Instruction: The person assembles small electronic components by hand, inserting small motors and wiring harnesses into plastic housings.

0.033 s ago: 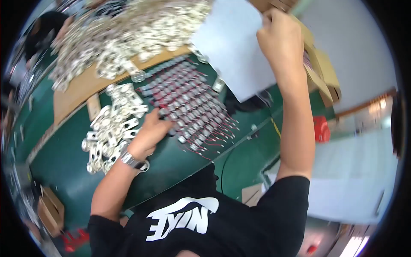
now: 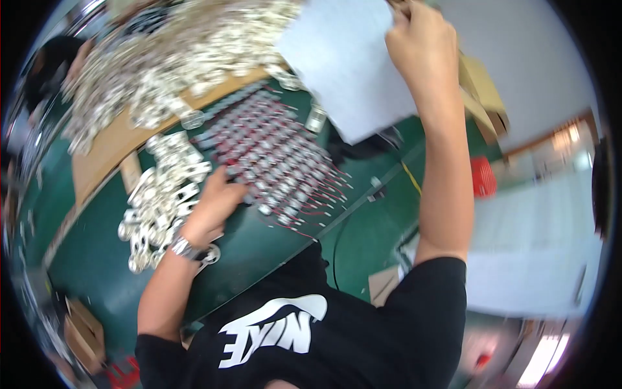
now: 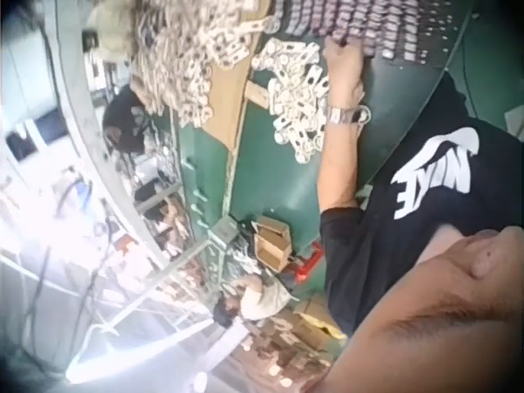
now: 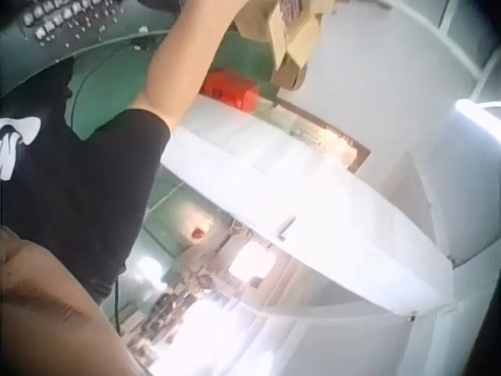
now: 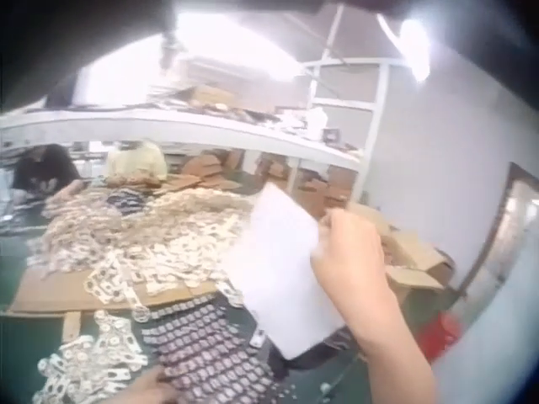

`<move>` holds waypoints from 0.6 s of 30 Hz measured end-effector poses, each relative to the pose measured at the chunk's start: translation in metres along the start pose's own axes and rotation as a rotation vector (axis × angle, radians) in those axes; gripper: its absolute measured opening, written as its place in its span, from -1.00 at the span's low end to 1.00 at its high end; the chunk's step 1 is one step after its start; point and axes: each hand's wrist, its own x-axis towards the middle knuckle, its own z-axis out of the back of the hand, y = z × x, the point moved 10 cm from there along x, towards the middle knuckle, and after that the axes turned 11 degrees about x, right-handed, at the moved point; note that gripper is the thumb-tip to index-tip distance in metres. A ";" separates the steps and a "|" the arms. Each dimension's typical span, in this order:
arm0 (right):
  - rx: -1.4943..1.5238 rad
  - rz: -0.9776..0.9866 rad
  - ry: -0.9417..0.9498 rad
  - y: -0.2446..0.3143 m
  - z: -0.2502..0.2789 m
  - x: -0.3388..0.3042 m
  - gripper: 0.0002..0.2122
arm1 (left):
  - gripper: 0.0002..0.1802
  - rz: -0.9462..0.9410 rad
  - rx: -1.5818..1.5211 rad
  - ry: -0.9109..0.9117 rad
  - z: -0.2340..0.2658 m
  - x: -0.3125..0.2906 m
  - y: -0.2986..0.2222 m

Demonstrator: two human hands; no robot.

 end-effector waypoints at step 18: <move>-0.516 -1.617 0.140 -0.439 0.406 -0.835 -0.71 | -0.20 0.098 0.190 0.029 0.041 -0.001 0.011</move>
